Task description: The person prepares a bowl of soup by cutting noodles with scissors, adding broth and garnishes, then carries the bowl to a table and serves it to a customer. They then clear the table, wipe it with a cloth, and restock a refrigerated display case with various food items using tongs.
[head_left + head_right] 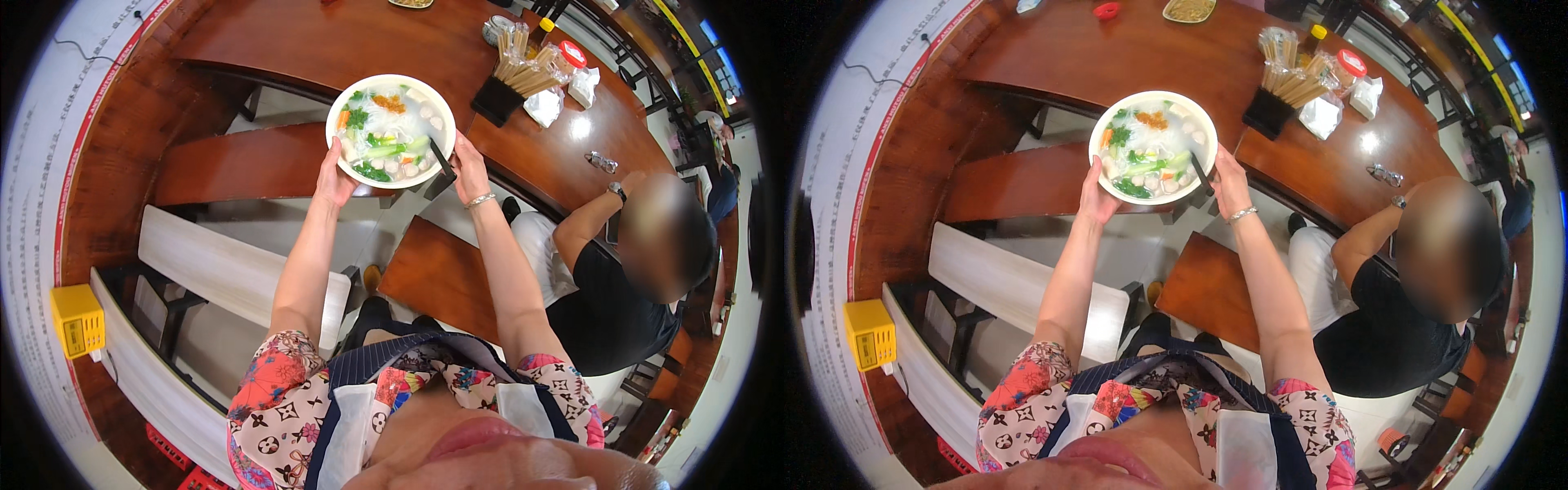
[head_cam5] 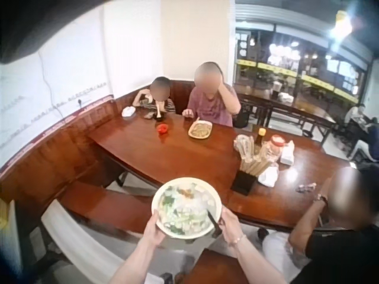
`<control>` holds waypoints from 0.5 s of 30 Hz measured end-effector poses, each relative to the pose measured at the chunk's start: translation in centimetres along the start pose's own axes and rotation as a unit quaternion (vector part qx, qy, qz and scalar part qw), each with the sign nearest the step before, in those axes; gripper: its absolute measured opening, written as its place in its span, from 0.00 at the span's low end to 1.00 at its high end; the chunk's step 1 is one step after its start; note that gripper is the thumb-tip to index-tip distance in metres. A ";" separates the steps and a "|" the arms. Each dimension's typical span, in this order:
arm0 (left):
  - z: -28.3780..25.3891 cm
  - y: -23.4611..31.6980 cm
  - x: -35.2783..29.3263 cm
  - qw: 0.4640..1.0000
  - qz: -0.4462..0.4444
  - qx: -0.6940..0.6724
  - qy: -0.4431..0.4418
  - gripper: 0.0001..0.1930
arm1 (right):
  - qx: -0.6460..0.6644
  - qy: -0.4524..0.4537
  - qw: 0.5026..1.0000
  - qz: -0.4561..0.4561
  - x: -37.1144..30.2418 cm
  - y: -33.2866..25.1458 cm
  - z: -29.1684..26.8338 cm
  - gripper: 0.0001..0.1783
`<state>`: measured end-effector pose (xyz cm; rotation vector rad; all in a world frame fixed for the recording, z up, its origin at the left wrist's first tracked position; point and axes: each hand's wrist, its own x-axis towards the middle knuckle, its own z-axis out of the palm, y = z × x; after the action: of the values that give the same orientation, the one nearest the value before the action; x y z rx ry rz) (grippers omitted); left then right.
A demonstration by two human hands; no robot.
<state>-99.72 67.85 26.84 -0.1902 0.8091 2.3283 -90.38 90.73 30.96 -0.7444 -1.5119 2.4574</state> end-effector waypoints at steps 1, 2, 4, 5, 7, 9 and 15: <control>0.4 0.4 0.0 1.000 0.002 0.011 0.013 0.33 | 0.006 -0.004 1.000 -0.004 0.4 0.0 0.1 0.23; 0.3 0.7 0.3 1.000 0.003 0.011 0.008 0.33 | 0.004 0.001 1.000 -0.006 0.9 0.1 0.3 0.22; 0.2 1.5 0.9 1.000 0.003 0.011 -0.004 0.32 | -0.001 0.012 1.000 -0.010 1.7 0.2 0.7 0.22; 0.7 1.9 1.0 1.000 -0.002 0.024 -0.005 0.34 | -0.024 0.011 1.000 -0.011 2.3 0.1 0.4 0.21; 1.7 2.9 0.9 0.998 -0.031 0.044 -0.024 0.35 | -0.036 0.024 0.999 0.000 2.9 -0.3 0.3 0.21; 2.3 3.6 1.0 0.996 -0.056 0.059 -0.038 0.36 | -0.046 0.009 0.999 0.005 3.3 -1.1 0.4 0.20; 2.6 5.6 2.1 0.993 -0.053 0.098 -0.035 0.36 | -0.018 -0.006 0.999 0.034 3.5 -3.6 3.2 0.21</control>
<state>-104.64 67.23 31.04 -0.0648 0.9621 2.1296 -95.40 91.31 34.12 -0.8024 -1.5626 2.4938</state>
